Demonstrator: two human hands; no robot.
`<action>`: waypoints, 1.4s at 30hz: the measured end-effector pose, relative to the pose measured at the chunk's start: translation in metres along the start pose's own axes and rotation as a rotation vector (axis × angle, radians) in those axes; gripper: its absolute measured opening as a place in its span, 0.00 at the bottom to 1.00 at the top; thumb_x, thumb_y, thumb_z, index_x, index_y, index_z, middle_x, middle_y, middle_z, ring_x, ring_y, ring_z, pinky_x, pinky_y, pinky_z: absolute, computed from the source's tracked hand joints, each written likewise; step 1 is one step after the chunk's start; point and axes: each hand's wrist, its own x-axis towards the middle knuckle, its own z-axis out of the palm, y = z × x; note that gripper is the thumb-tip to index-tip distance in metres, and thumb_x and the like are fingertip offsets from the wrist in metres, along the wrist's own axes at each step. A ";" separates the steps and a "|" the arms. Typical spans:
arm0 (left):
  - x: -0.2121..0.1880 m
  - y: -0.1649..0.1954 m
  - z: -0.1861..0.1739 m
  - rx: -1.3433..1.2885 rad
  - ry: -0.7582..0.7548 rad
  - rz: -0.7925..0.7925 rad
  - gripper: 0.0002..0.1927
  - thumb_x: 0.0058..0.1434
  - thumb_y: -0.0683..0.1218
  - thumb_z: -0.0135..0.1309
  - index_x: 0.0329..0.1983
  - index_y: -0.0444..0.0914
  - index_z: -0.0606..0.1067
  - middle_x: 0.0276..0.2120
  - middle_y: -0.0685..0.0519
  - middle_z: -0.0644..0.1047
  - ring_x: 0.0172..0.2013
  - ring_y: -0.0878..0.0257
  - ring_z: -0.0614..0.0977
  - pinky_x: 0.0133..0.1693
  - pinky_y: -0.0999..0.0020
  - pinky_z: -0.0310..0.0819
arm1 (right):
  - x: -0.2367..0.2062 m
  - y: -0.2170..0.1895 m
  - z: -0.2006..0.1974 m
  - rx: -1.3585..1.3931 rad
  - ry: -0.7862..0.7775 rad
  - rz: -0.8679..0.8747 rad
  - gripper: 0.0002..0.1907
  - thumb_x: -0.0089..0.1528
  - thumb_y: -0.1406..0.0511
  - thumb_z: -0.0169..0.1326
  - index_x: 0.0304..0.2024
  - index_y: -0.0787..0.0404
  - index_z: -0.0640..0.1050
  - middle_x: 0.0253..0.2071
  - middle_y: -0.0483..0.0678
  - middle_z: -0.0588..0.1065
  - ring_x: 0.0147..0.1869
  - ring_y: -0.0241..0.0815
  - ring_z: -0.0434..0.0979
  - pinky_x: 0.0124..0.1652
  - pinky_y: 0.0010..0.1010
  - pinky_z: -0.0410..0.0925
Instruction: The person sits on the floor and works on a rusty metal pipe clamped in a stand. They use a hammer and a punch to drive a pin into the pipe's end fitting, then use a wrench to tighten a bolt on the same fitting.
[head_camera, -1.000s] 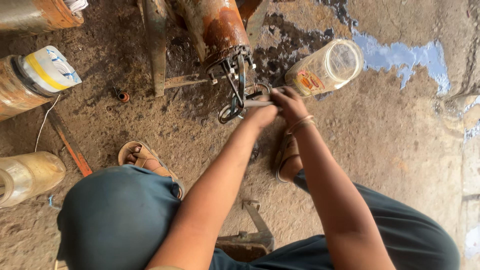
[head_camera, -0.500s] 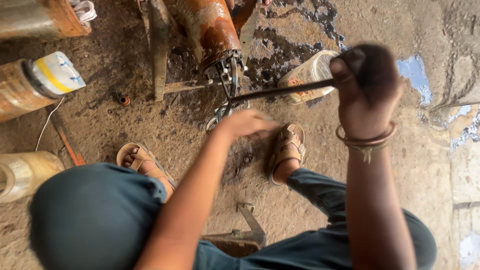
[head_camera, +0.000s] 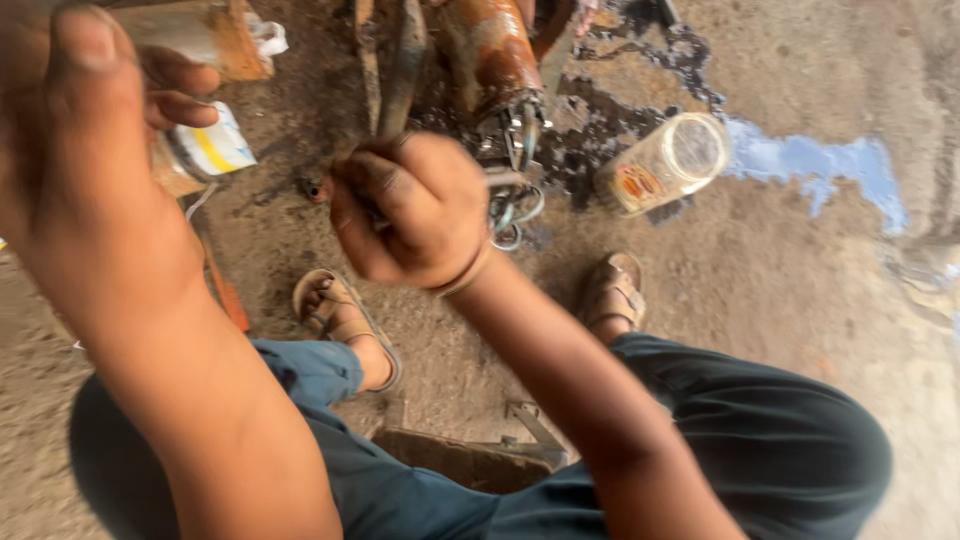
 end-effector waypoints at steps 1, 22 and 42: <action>0.001 0.008 0.003 -0.003 -0.036 -0.014 0.13 0.80 0.51 0.53 0.54 0.36 0.74 0.39 0.50 0.77 0.38 0.62 0.79 0.40 0.70 0.71 | -0.017 0.003 0.020 0.080 -0.022 0.014 0.10 0.60 0.72 0.62 0.42 0.61 0.75 0.37 0.49 0.75 0.36 0.47 0.77 0.33 0.36 0.69; -0.108 -0.185 0.247 0.276 -0.019 -0.485 0.20 0.73 0.56 0.43 0.27 0.44 0.73 0.18 0.60 0.73 0.17 0.67 0.73 0.21 0.67 0.63 | -0.218 0.079 -0.037 0.521 -0.538 0.658 0.06 0.62 0.66 0.53 0.40 0.61 0.75 0.36 0.50 0.76 0.37 0.48 0.77 0.37 0.39 0.70; -0.111 -0.198 0.243 -0.735 0.057 -0.801 0.14 0.71 0.49 0.54 0.31 0.38 0.77 0.27 0.55 0.77 0.27 0.70 0.76 0.26 0.77 0.65 | -0.190 0.095 -0.031 1.239 0.820 1.628 0.14 0.66 0.59 0.45 0.43 0.62 0.75 0.38 0.51 0.77 0.41 0.47 0.77 0.41 0.38 0.73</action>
